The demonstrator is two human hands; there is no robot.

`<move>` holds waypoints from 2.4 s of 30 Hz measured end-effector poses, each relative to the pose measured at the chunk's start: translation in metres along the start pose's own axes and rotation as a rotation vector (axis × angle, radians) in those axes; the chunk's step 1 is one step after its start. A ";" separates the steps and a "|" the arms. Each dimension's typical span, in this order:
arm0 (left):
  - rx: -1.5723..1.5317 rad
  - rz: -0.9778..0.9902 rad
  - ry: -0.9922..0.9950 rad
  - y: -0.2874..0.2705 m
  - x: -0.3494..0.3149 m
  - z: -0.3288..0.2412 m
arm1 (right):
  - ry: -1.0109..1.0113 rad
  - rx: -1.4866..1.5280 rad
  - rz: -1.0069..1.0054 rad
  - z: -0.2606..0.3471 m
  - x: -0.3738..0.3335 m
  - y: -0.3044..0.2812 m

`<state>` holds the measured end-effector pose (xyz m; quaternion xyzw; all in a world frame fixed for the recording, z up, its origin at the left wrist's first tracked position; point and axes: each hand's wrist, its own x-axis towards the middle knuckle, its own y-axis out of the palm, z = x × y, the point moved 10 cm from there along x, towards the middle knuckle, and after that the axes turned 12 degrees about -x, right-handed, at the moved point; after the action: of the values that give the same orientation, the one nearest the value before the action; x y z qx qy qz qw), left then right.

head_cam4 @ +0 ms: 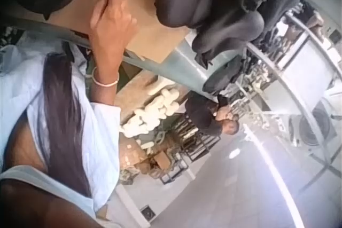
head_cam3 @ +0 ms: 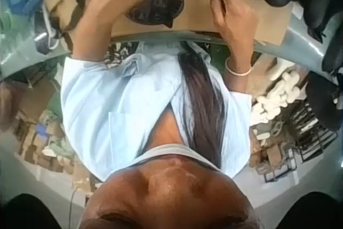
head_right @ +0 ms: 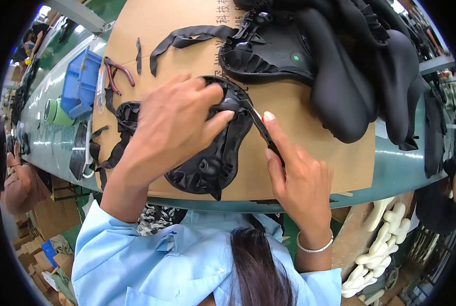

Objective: Trim excess material from bicycle seats using a utility knife.

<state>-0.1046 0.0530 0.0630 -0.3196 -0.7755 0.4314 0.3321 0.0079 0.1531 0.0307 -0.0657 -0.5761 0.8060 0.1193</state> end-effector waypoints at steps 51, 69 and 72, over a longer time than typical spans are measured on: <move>-1.930 -0.560 -0.068 -0.040 -0.019 0.100 | -0.358 -0.197 0.362 0.040 -0.028 -0.003; -1.595 0.067 -0.564 0.029 -0.061 0.064 | -0.025 -0.449 0.262 0.052 -0.085 -0.019; -1.836 -0.223 -0.580 0.019 -0.062 0.076 | 0.063 -0.392 0.180 0.045 -0.098 -0.012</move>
<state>-0.1249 -0.0220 0.0009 -0.2603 -0.8880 -0.3142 -0.2120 0.0931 0.0895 0.0535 -0.1638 -0.7098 0.6833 0.0499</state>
